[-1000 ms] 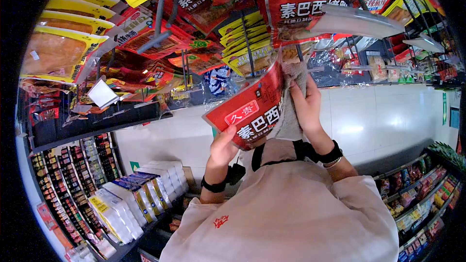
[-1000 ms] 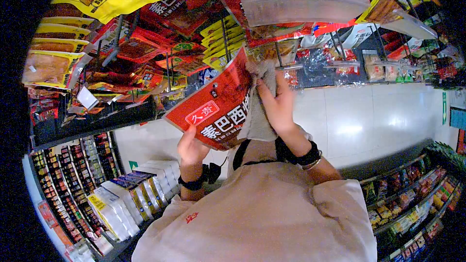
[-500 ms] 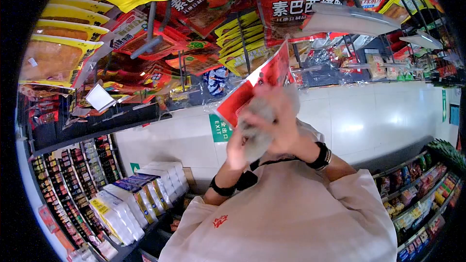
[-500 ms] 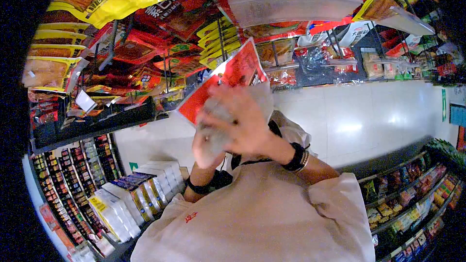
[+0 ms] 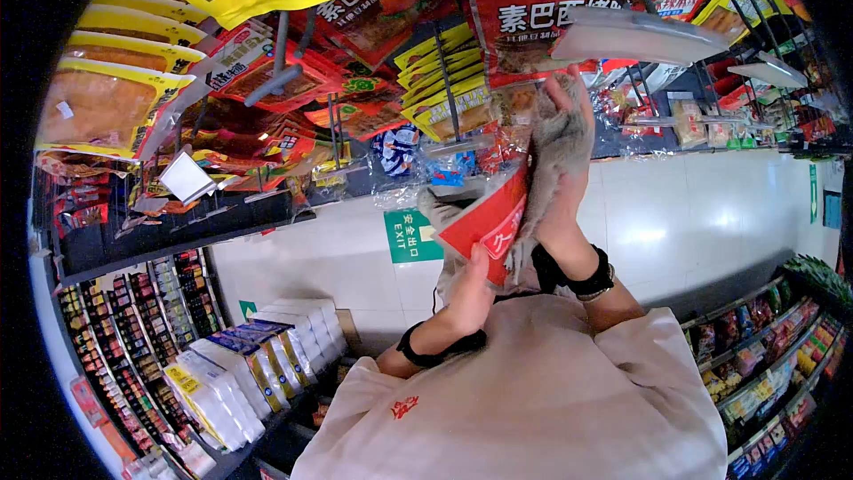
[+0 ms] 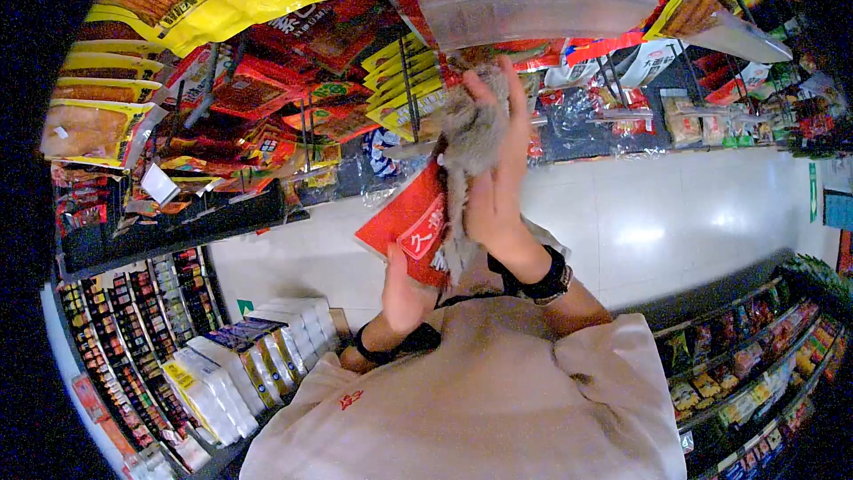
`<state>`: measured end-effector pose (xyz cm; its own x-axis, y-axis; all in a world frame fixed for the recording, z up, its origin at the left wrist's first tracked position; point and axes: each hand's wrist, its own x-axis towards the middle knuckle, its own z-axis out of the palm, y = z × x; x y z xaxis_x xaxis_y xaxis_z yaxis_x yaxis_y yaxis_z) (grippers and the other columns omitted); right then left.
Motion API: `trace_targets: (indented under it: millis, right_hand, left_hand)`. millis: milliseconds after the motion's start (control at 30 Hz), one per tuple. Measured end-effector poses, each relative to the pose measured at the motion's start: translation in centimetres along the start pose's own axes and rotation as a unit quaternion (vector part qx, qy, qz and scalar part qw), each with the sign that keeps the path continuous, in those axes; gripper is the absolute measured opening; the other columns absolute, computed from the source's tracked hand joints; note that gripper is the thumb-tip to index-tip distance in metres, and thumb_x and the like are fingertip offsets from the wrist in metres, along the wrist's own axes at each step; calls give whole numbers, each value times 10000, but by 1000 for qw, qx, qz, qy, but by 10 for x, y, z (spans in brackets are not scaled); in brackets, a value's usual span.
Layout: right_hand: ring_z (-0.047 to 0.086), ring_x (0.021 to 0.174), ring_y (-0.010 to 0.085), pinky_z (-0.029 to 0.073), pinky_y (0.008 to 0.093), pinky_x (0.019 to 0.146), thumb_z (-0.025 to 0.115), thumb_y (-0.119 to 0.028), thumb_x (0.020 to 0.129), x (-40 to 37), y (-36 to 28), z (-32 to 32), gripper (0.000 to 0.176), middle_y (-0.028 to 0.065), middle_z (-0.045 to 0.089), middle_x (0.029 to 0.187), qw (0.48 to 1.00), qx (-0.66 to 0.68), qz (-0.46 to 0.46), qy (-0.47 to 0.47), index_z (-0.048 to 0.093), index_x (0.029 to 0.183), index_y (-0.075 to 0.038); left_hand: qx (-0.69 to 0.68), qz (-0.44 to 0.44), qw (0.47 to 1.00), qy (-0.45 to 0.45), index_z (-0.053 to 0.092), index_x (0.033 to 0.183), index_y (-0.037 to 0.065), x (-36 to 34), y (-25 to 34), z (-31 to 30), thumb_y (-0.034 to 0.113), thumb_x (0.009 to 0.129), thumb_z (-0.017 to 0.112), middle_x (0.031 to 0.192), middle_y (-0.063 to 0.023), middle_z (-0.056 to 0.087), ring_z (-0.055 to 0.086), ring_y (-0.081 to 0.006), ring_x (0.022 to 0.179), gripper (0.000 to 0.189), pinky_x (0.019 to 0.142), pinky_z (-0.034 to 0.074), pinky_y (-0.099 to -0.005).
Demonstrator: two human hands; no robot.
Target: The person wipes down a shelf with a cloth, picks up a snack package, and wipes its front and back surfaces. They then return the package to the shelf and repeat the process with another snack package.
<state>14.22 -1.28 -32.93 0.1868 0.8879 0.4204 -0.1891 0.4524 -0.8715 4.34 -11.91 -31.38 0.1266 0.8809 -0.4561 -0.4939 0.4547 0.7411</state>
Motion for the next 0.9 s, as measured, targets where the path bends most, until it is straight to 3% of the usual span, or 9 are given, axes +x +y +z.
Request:
trace_targets:
  millis: [100,300,333,367,433,467,700,800,900]
  right_hand:
    - [380,1037,273,278,352,873,412,-253,734,3,-36,1,605,215,271,1212,992,90,75,-41,182,1229,6]
    - [247,1118,395,138,492,914,298,-506,742,-46,-18,16,559,232,236,1234,951,-256,-104,-140,435,1134,-132]
    - [231,1134,389,145,505,903,262,-589,722,-52,-22,15,629,230,233,1239,930,-287,-119,-199,438,1136,-150]
    - [231,1134,389,145,505,903,262,-589,722,-55,-21,13,629,230,233,1239,930,-287,-120,-196,438,1136,-150]
    - [218,1144,385,141,512,901,220,-641,702,-59,-18,8,678,230,243,1235,922,-301,-137,-202,436,1141,-172]
    - [237,1117,429,145,523,895,464,-467,659,-54,-18,5,562,253,257,1204,925,-294,-167,-176,436,1103,-123]
    - [220,1154,346,142,443,929,412,-379,762,-9,-2,-15,526,204,239,1248,937,-318,-142,31,352,1165,-47]
    - [240,1154,288,171,350,936,380,-303,799,2,-2,-15,483,192,285,1226,979,-36,-141,144,325,1144,31]
    - [397,974,176,283,274,851,388,-304,823,-3,9,-42,377,86,431,1057,940,59,116,316,433,995,28]
  left_hand:
    - [38,8,999,-37,214,1227,41,2,-5,0,428,830,254,1256,-82,272,252,-210,1162,556,960,189,-355]
    - [86,41,994,-52,210,1235,96,18,16,-11,476,813,259,1258,-68,264,231,-219,1167,570,956,198,-373]
    - [-205,83,934,-280,228,1232,96,33,11,-27,465,819,248,1245,-61,291,247,-219,1159,554,954,198,-373]
    - [-25,99,995,-21,320,1183,88,37,-5,-45,371,861,220,1226,-103,320,309,-240,1121,440,923,247,-392]
    - [-343,56,879,-326,207,1232,53,35,17,-13,504,815,199,1273,-83,227,258,-210,1154,614,949,214,-343]
    - [-341,56,880,-326,207,1232,53,33,16,-13,504,815,199,1273,-83,227,258,-210,1154,614,949,214,-343]
    - [-59,77,986,-138,243,1209,20,19,7,2,406,845,214,1227,-109,320,282,-224,1146,532,954,206,-349]
    - [-33,-3,997,-75,217,1215,22,10,6,9,415,841,215,1230,-122,307,285,-255,1143,542,959,207,-370]
    - [-21,-15,987,-156,204,1221,28,15,-4,-6,425,836,223,1232,-120,304,288,-262,1141,553,959,207,-383]
